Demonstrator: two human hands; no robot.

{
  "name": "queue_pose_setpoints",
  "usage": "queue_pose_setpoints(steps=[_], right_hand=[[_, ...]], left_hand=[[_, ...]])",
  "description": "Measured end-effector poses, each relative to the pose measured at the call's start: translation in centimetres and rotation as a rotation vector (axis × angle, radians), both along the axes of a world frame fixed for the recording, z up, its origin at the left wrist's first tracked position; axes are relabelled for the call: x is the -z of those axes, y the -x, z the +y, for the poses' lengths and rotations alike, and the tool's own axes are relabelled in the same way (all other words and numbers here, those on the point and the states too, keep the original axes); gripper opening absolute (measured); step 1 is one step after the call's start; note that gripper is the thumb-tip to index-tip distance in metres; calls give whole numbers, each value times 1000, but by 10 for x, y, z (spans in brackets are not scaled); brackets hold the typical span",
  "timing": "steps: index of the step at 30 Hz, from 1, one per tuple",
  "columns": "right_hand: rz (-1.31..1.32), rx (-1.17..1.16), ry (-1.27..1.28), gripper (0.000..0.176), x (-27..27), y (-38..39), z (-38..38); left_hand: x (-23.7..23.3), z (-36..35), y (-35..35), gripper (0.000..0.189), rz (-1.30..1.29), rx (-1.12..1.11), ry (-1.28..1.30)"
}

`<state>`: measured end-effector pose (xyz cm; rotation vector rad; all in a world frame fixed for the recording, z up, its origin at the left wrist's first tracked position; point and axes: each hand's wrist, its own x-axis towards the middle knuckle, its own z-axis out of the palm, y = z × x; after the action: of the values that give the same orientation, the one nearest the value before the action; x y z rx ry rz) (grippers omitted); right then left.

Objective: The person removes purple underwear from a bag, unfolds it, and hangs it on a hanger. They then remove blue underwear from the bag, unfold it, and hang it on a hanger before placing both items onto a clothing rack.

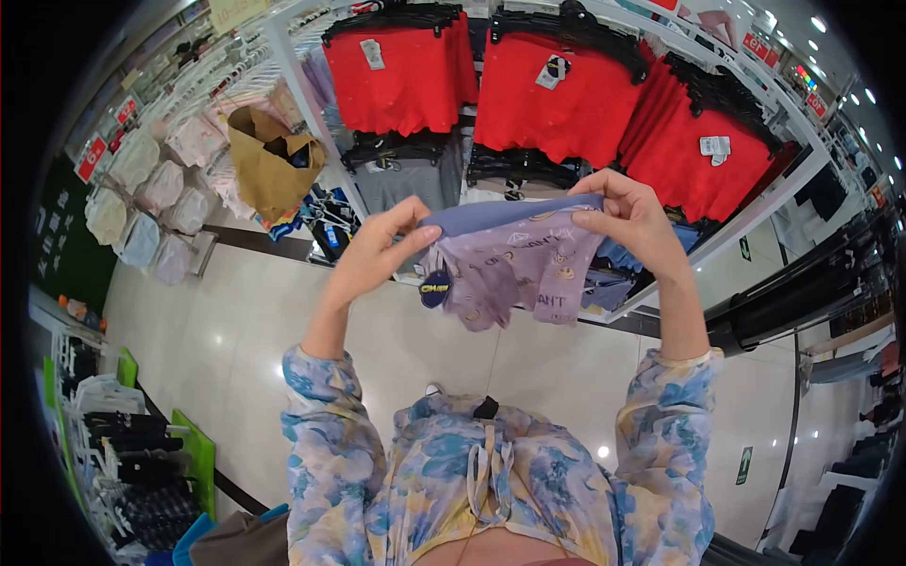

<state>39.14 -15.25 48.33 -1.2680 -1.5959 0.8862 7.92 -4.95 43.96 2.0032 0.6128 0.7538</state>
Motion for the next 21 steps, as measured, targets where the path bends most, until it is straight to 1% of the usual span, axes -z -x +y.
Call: queue_pose_setpoints(steps=[1, 3, 4, 5, 6, 7, 8, 9, 10, 11, 12, 13, 14, 15, 17, 18, 19, 20, 21], right_hand=[[-4, -5, -1, 20, -3, -2, 2], [-291, 39, -85, 17, -11, -3, 5], [-224, 4, -72, 19, -15, -6, 7], [-228, -2, -76, 19, -22, -8, 8], [-277, -21, -116, 18, -32, -10, 9], [-325, -40, -156, 18, -41, -10, 8], [-362, -59, -230, 15, -50, -9, 6], [-365, -61, -234, 15, -58, -6, 4], [-240, -104, -233, 14, -64, -1, 1], [-113, -146, -232, 13, -70, 6, -1], [-45, -220, -132, 13, -77, 12, -1], [-48, -220, -141, 13, -84, 22, -4], [-76, -227, -87, 13, -89, 36, -7], [-104, -232, -33, 12, -92, 48, -8], [-129, -223, -75, 15, -89, 65, -1], [-138, -223, -136, 16, -89, 71, 4], [-149, -223, -195, 17, -89, 74, 7], [-156, -213, -196, 17, -90, 76, 9], [-109, -201, -178, 17, -92, 76, 12]], left_hand=[[-8, 3, 1, 18, 27, 31, -59], [-18, 9, -2, 21, 12, 37, -97], [-22, 13, -4, 22, -36, 65, -156], [-27, 14, -7, 23, -84, 92, -216], [-35, 14, -8, 25, -62, 96, -166], [-40, 16, -8, 25, -66, 91, -169], [-44, 20, -8, 22, 2, 101, -163], [-50, 25, -9, 20, 71, 112, -157], [-56, 28, -10, 18, 102, 93, -248], [-58, 31, -13, 18, 101, 90, -254], [-61, 35, -16, 17, 90, 88, -326], [-64, 36, -21, 17, 79, 88, -399], [-71, 31, -27, 26, 20, 159, -265], [-79, 22, -35, 26, 18, 164, -276], [-97, -5, -50, 44, -237, 388, -15], [-106, -14, -54, 49, -222, 463, 148], [-108, -14, -57, 49, -225, 475, 146], [-109, -13, -60, 54, -153, 426, 138], [-110, -13, -63, 60, -83, 376, 131]])
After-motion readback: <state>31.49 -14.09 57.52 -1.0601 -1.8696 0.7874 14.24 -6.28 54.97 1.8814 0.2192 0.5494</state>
